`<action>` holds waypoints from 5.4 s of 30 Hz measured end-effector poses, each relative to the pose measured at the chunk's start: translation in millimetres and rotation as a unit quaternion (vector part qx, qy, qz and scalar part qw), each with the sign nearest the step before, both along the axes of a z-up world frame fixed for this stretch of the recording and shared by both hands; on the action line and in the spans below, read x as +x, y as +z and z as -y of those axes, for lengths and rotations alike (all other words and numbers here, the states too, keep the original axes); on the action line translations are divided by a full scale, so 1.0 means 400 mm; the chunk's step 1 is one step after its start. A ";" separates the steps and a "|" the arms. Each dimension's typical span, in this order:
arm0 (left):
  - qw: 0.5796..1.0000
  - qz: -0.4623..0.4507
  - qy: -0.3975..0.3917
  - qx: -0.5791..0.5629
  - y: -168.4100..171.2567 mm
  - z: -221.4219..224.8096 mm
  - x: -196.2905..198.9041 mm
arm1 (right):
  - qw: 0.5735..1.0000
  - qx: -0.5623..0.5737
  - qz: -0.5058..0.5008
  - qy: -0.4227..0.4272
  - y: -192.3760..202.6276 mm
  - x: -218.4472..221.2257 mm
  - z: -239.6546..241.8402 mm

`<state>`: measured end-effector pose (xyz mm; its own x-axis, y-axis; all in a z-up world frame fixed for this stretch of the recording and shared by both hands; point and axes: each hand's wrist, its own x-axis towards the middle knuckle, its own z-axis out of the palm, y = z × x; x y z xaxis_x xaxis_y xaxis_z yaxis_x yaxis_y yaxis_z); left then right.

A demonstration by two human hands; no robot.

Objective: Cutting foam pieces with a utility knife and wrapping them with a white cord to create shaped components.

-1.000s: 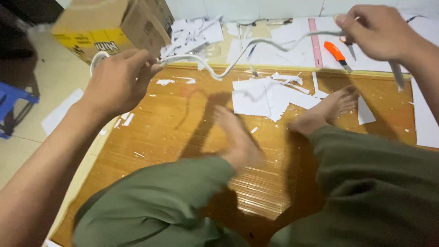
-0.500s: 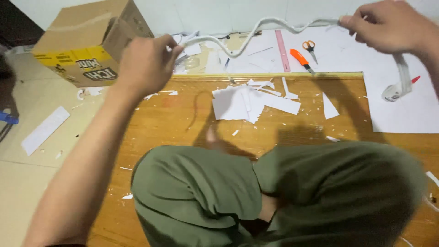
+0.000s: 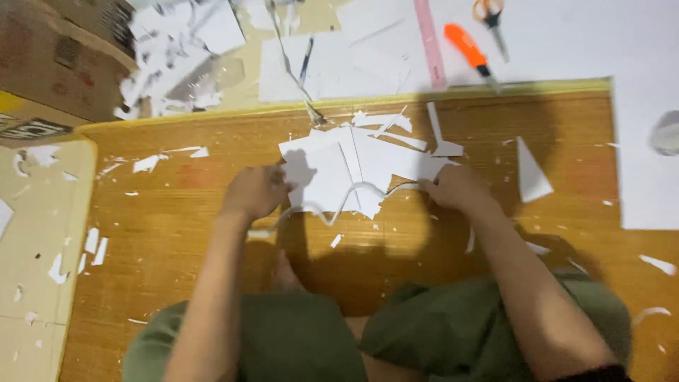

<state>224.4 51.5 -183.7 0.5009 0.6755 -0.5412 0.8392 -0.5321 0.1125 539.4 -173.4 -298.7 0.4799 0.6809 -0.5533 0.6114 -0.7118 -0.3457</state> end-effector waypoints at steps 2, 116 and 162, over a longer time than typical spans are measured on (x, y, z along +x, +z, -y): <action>0.996 0.063 0.057 0.009 -0.091 -0.034 0.048 | 0.999 -0.005 0.026 0.035 0.015 -0.008 -0.060; 0.957 -0.127 0.092 -0.245 -0.206 -0.169 -0.064 | 0.952 0.198 0.231 -0.002 -0.101 0.176 -0.566; 0.575 0.602 0.437 -0.340 -0.077 -0.153 0.070 | 0.855 0.027 0.450 0.259 0.025 0.281 -0.604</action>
